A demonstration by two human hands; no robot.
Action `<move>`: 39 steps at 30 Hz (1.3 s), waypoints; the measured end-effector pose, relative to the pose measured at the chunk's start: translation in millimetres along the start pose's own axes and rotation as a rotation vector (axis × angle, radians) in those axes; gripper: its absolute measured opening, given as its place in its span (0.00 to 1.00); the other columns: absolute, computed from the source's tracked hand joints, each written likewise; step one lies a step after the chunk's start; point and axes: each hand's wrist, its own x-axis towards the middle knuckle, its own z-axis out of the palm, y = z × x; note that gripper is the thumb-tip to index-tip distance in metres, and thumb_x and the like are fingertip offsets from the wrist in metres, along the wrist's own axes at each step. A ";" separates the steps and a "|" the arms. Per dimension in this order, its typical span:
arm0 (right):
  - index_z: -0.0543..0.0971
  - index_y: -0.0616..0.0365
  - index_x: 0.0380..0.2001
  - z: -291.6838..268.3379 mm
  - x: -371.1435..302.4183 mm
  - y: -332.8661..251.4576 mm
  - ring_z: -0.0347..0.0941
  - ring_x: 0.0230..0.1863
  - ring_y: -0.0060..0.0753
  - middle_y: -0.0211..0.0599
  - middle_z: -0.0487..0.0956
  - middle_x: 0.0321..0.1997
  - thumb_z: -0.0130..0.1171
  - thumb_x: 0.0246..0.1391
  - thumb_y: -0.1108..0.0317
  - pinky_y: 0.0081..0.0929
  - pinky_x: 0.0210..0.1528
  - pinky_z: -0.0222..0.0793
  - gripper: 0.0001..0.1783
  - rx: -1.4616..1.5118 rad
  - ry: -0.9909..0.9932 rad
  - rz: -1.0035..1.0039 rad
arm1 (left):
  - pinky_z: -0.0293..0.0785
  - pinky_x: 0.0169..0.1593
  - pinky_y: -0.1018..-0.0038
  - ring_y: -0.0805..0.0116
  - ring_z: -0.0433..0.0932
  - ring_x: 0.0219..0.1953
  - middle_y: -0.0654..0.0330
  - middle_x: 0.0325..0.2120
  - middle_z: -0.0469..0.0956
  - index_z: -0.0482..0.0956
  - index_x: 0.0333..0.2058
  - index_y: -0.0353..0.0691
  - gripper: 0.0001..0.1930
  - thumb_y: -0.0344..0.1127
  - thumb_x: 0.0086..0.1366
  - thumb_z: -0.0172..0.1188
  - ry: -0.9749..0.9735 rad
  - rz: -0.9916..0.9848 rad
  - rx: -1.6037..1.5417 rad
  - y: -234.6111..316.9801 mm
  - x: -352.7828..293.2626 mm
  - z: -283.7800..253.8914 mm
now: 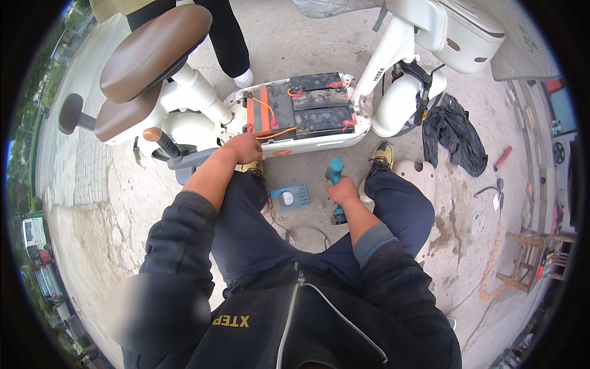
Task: The person removes the scooter seat to access the battery compartment, then uses a battery tester to check the voltage of the batteries. The person connects the tester leads to the battery terminals and observes the gauge.
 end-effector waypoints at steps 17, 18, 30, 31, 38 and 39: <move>0.80 0.58 0.55 -0.9 -0.9 -3.0 0.78 0.60 0.53 0.50 0.82 0.58 0.62 0.52 0.59 0.46 0.61 0.74 0.27 0.006 -0.021 0.027 | 0.77 0.55 0.62 0.53 0.83 0.49 0.51 0.42 0.87 0.90 0.43 0.46 0.20 0.53 0.59 0.70 0.043 -0.042 -0.069 1.9 -4.9 -1.8; 0.80 0.58 0.55 -0.9 -1.4 -3.2 0.78 0.60 0.52 0.51 0.82 0.58 0.63 0.52 0.59 0.46 0.60 0.74 0.27 0.009 -0.024 0.023 | 0.77 0.55 0.62 0.53 0.83 0.49 0.51 0.42 0.87 0.90 0.43 0.46 0.20 0.53 0.58 0.70 0.042 -0.048 -0.075 1.8 -5.0 -1.9; 0.79 0.61 0.55 1.5 1.1 0.0 0.80 0.57 0.54 0.54 0.83 0.54 0.62 0.51 0.59 0.46 0.59 0.75 0.28 0.013 0.012 -0.034 | 0.79 0.49 0.61 0.53 0.85 0.43 0.54 0.37 0.87 0.89 0.36 0.43 0.24 0.60 0.53 0.73 0.087 -0.172 0.027 15.7 -11.4 -14.9; 0.79 0.61 0.55 1.3 0.5 -0.3 0.80 0.57 0.55 0.55 0.83 0.54 0.61 0.52 0.59 0.46 0.59 0.75 0.28 0.013 0.014 -0.030 | 0.79 0.49 0.60 0.53 0.85 0.43 0.53 0.37 0.87 0.89 0.36 0.43 0.26 0.61 0.53 0.72 0.100 -0.186 0.037 17.6 -12.4 -16.7; 0.79 0.63 0.54 -0.8 -2.0 -2.1 0.80 0.57 0.56 0.56 0.83 0.54 0.61 0.52 0.60 0.46 0.59 0.75 0.28 0.016 -0.004 -0.016 | 0.79 0.54 0.58 0.50 0.84 0.48 0.49 0.43 0.85 0.88 0.43 0.41 0.35 0.70 0.59 0.61 0.164 -0.288 0.068 18.9 -11.9 -18.4; 0.80 0.63 0.54 -0.5 -1.5 -1.8 0.80 0.57 0.56 0.56 0.83 0.54 0.61 0.52 0.59 0.46 0.59 0.75 0.28 0.018 -0.009 -0.019 | 0.78 0.55 0.58 0.50 0.84 0.49 0.49 0.45 0.84 0.88 0.44 0.41 0.35 0.70 0.60 0.60 0.181 -0.305 0.057 18.2 -10.5 -17.8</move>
